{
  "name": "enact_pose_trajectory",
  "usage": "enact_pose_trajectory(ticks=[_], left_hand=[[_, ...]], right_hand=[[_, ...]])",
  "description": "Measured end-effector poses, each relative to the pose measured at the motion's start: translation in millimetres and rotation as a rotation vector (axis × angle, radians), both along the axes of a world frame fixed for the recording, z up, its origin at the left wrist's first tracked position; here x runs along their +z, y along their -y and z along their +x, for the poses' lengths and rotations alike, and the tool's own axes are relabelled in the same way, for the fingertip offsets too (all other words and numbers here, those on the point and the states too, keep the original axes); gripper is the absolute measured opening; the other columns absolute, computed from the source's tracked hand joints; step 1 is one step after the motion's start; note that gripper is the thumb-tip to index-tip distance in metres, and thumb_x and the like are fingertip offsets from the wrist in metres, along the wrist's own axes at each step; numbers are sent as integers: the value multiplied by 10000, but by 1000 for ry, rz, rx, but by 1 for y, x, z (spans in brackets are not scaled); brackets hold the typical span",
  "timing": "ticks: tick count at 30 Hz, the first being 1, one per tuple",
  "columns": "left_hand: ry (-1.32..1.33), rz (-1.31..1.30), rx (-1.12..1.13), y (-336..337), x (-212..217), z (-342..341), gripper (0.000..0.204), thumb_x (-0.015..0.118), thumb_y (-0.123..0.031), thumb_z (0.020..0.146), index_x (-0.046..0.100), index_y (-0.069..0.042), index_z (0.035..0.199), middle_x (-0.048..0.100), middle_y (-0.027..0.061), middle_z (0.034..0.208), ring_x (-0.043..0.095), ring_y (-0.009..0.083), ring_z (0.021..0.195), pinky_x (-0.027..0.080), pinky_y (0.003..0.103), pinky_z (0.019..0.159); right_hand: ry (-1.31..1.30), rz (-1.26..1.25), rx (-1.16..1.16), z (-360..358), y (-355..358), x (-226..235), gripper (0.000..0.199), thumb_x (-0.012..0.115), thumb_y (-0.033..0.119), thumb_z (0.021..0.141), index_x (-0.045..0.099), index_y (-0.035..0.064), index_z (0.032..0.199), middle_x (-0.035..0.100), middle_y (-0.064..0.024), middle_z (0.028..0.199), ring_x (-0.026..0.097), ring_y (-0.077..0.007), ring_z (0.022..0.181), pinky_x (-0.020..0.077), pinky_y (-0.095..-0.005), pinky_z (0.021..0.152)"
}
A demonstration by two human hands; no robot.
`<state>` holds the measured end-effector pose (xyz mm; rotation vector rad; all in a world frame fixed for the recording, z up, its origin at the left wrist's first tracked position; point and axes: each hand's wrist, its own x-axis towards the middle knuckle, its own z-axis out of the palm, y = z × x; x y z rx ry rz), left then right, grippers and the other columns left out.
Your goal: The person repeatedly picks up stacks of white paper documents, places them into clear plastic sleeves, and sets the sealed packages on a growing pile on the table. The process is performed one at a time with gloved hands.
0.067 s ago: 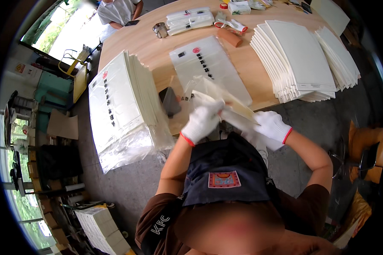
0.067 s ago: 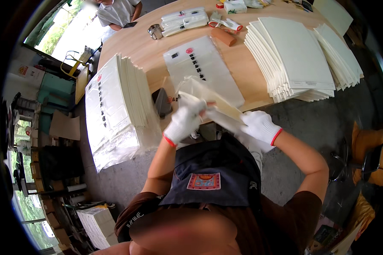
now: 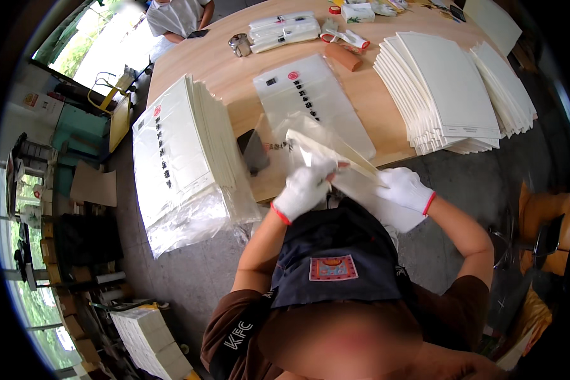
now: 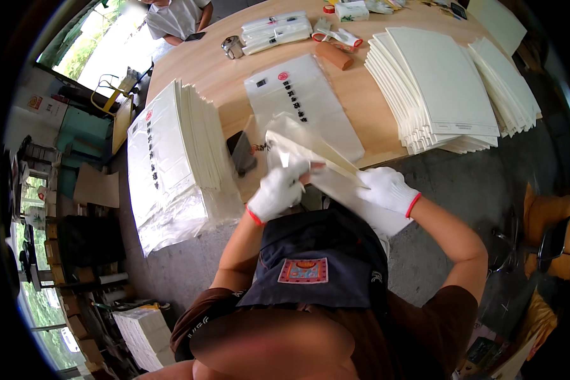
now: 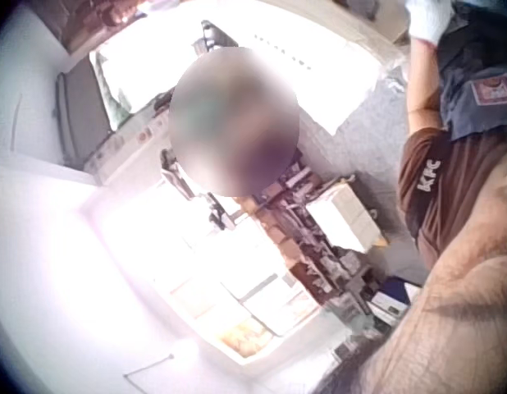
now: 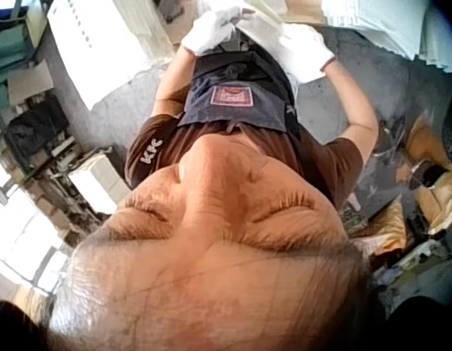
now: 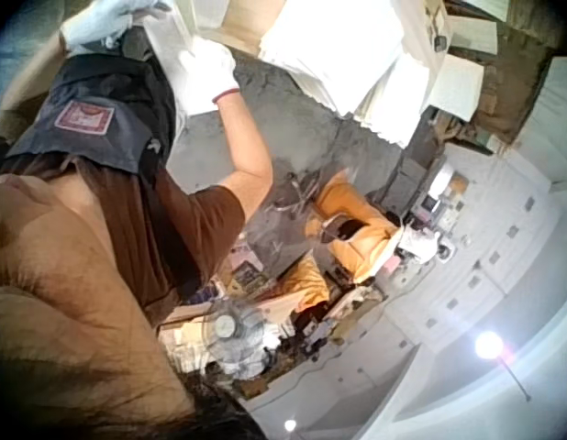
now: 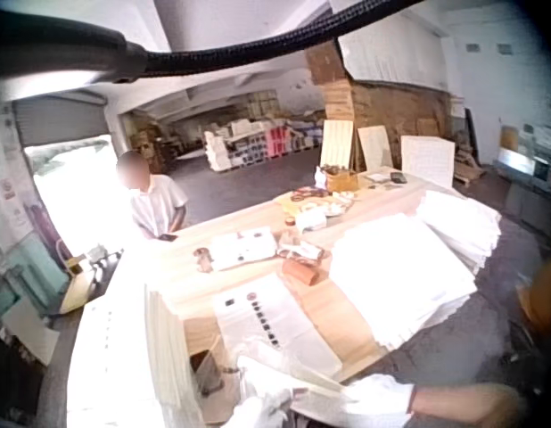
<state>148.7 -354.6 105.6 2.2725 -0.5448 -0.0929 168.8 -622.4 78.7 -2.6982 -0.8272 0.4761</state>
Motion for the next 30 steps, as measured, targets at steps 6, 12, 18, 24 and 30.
enact_pose_trajectory(ticks=[6, 12, 18, 24, 30], left_hand=[[481, -557, -292, -9, -74, -53, 111, 567, 13, 688, 513, -64, 746, 674, 130, 933, 636, 270, 666, 509, 339, 568], [426, -250, -222, 62, -35, 9, 237, 603, -12, 693, 629, -111, 907, 661, 38, 848, 620, 237, 651, 494, 331, 544], [373, -137, -269, 86, -32, -6, 304, 622, -36, 696, 634, -141, 982, 650, 72, 858, 643, 248, 691, 517, 370, 583], [87, -169, 267, 25, -74, -16, 135, 571, -49, 811, 618, -137, 901, 648, 108, 789, 635, 305, 681, 497, 391, 584], [293, -69, -90, 19, -98, -79, 214, 651, -19, 685, 635, -112, 877, 582, 83, 728, 589, 283, 693, 465, 381, 576]], right_hand=[[-1066, 1101, -317, -13, 7, -14, 372, 542, 256, 944, 579, -13, 1199, 642, -53, 1054, 593, -94, 950, 480, -283, 840], [-187, 665, -59, 30, -31, -119, 356, 523, 223, 921, 580, 38, 1220, 618, -97, 1177, 538, -219, 1148, 412, -353, 978], [484, -249, 114, 39, -100, -30, 380, 534, 222, 877, 586, 51, 1212, 598, -132, 1213, 485, -290, 1211, 380, -382, 1013], [442, 432, 84, -64, -69, -42, 539, 650, 167, 749, 523, 37, 1256, 493, -145, 1288, 505, -340, 1124, 399, -430, 985], [155, -56, -482, -46, -40, -91, 492, 591, 329, 850, 485, 30, 1225, 657, -188, 839, 656, -325, 736, 497, -452, 596]])
